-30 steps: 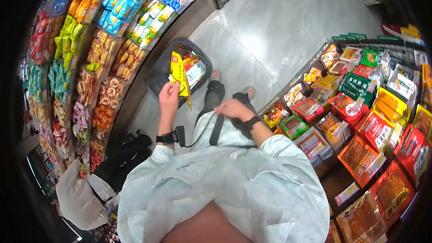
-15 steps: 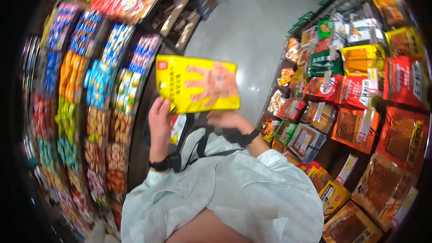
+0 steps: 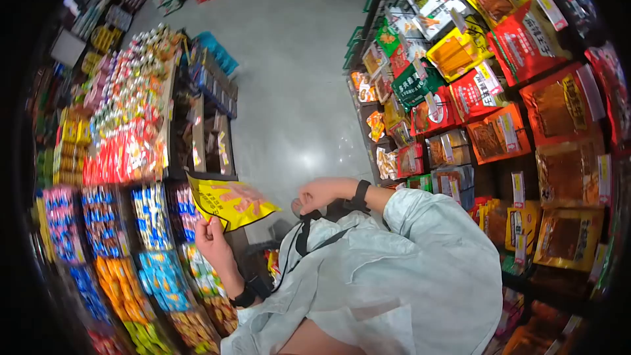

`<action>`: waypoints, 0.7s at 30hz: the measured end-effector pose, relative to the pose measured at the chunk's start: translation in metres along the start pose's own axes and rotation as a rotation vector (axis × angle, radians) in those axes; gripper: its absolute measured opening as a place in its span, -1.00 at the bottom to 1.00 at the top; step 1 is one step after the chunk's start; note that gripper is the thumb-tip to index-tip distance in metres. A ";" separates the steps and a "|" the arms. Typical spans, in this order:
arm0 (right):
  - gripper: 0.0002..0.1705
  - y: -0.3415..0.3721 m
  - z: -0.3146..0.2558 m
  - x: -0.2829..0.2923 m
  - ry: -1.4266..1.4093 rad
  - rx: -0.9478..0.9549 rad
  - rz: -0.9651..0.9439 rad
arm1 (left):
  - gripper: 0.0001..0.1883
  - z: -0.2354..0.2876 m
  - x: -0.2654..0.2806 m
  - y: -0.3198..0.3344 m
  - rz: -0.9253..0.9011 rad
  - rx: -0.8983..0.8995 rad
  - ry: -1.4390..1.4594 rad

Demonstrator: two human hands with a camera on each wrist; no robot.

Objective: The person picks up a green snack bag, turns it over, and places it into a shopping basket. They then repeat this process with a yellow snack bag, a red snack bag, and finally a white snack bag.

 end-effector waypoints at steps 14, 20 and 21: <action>-0.36 -0.039 -0.040 0.196 -0.594 0.220 0.493 | -0.70 0.000 -0.219 -0.151 -0.362 0.155 0.286; -0.47 -0.045 -0.017 0.330 -0.822 0.158 0.666 | -0.43 0.004 -0.274 -0.247 -0.503 -0.200 -0.177; -0.46 -0.054 -0.011 0.341 -0.882 0.199 0.688 | -0.40 0.002 -0.282 -0.258 -0.508 -0.251 -0.280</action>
Point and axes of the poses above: each hand's wrist, its own y-axis away from the middle knuckle, its own x-axis out of the back of the hand, z = x × y, the point moved 8 cm from there along -y, towards the middle knuckle, and after that the axes turned 13 degrees about -x, right-handed, at the moved point
